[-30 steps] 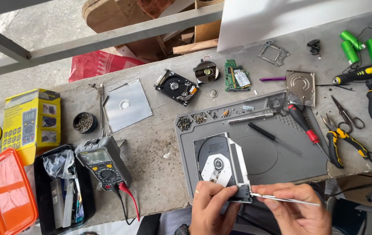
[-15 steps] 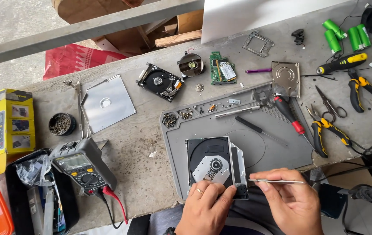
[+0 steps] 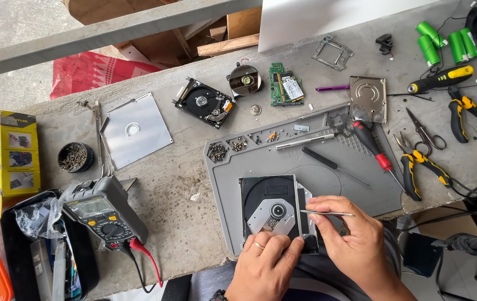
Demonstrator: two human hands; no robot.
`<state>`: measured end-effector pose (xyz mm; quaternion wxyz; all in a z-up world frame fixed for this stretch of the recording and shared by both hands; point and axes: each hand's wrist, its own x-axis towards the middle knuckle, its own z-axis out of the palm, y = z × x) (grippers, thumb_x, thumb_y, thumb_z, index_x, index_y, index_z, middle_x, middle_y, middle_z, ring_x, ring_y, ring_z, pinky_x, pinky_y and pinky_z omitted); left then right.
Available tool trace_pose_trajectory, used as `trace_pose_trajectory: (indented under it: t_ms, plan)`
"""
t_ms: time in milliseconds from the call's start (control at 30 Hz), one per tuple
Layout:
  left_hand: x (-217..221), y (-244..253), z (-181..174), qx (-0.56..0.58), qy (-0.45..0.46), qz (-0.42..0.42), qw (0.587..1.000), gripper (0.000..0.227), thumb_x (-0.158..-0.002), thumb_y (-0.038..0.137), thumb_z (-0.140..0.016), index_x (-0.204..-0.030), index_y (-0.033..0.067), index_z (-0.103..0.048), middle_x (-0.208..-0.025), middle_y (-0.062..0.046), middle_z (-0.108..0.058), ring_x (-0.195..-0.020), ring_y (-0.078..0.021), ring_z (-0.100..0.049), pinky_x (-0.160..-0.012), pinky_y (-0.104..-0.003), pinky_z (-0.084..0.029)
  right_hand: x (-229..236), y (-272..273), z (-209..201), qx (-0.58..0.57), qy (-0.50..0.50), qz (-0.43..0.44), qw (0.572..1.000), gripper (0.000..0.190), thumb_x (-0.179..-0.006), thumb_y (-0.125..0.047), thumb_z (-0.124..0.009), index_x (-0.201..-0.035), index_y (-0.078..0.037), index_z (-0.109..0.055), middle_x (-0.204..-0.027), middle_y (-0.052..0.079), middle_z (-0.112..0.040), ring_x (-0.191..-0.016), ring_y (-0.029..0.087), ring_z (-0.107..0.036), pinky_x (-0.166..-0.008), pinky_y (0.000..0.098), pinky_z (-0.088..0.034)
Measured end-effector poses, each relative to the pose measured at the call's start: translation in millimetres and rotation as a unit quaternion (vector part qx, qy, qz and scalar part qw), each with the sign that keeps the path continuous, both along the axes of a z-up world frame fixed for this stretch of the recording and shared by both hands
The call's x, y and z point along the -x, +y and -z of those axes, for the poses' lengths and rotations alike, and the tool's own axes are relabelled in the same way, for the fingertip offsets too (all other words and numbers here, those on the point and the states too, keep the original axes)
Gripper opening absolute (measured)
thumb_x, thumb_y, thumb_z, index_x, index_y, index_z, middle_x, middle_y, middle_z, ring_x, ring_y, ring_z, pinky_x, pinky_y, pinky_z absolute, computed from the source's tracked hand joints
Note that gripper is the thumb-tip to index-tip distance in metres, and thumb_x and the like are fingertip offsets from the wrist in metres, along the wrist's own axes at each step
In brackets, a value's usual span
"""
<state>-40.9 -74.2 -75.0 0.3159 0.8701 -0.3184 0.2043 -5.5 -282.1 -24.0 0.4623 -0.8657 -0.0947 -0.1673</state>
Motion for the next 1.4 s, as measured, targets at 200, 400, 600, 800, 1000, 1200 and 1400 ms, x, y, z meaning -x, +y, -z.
trace_pose_trajectory:
  t_ms: [200,400,600,800,1000,1200,1400]
  plan:
    - [-1,1,0,0.0,0.001,0.004,1.0,0.027,-0.118,0.008,-0.059,-0.137,0.0074,-0.078,-0.116,-0.007,-0.067,-0.095,-0.0308,-0.062,-0.078,-0.044,-0.053,-5,1,0,0.011,-0.01,-0.011,1.0,0.015,-0.102,-0.001,-0.082,-0.114,-0.009,-0.077,-0.116,0.008,-0.087,-0.109,0.02,-0.088,-0.106,0.0297,-0.069]
    - [-3,2,0,0.003,-0.007,0.009,1.0,0.026,-0.119,0.007,-0.06,-0.137,0.006,-0.078,-0.116,-0.008,-0.067,-0.095,-0.031,-0.062,-0.078,-0.044,-0.053,-18,1,-4,0.031,-0.024,-0.024,0.999,0.016,-0.102,0.001,-0.081,-0.114,-0.007,-0.075,-0.114,0.008,-0.086,-0.109,0.021,-0.087,-0.105,0.0307,-0.068]
    - [-5,1,-3,0.008,-0.013,0.007,1.0,0.021,-0.118,0.007,-0.064,-0.134,0.0057,-0.078,-0.114,-0.008,-0.066,-0.091,-0.03,-0.061,-0.075,-0.042,-0.051,-28,-2,-5,0.048,-0.029,-0.032,0.998,0.016,-0.103,0.002,-0.082,-0.115,-0.006,-0.076,-0.113,0.008,-0.085,-0.108,0.021,-0.086,-0.102,0.0298,-0.07]
    - [-6,1,-2,0.013,-0.016,0.005,1.0,0.021,-0.118,0.007,-0.066,-0.135,0.006,-0.078,-0.114,-0.007,-0.067,-0.092,-0.0297,-0.061,-0.077,-0.042,-0.053,-36,-2,-9,0.058,-0.031,-0.051,0.996,0.015,-0.101,0.001,-0.083,-0.112,-0.007,-0.076,-0.11,0.006,-0.086,-0.104,0.02,-0.086,-0.1,0.0305,-0.069]
    - [-6,1,0,-0.013,-0.031,0.002,0.999,0.019,-0.118,0.008,-0.067,-0.133,0.0052,-0.078,-0.115,-0.008,-0.066,-0.095,-0.0298,-0.063,-0.079,-0.042,-0.053,-46,-2,-16,0.108,-0.023,-0.105,0.988,0.009,-0.105,-0.001,-0.077,-0.112,-0.007,-0.076,-0.103,0.007,-0.082,-0.094,0.022,-0.08,-0.089,0.0342,-0.064]
    - [-5,0,6,-0.02,-0.043,0.0,0.999,0.019,-0.117,0.009,-0.07,-0.135,0.0057,-0.077,-0.115,-0.008,-0.066,-0.091,-0.0295,-0.062,-0.076,-0.042,-0.051,-51,-10,-8,0.064,-0.004,-0.121,0.991,0.01,-0.102,-0.004,-0.08,-0.111,-0.01,-0.081,-0.106,0.007,-0.084,-0.102,0.022,-0.082,-0.097,0.0329,-0.065]
    - [-5,0,4,-0.005,-0.039,0.001,0.999,0.021,-0.116,0.006,-0.068,-0.136,0.005,-0.076,-0.115,-0.009,-0.066,-0.093,-0.028,-0.064,-0.079,-0.043,-0.056,-44,-21,11,-0.004,-0.016,-0.118,0.993,0.016,-0.096,-0.004,-0.088,-0.106,-0.012,-0.078,-0.107,0.004,-0.09,-0.112,0.024,-0.085,-0.102,0.0324,-0.07]
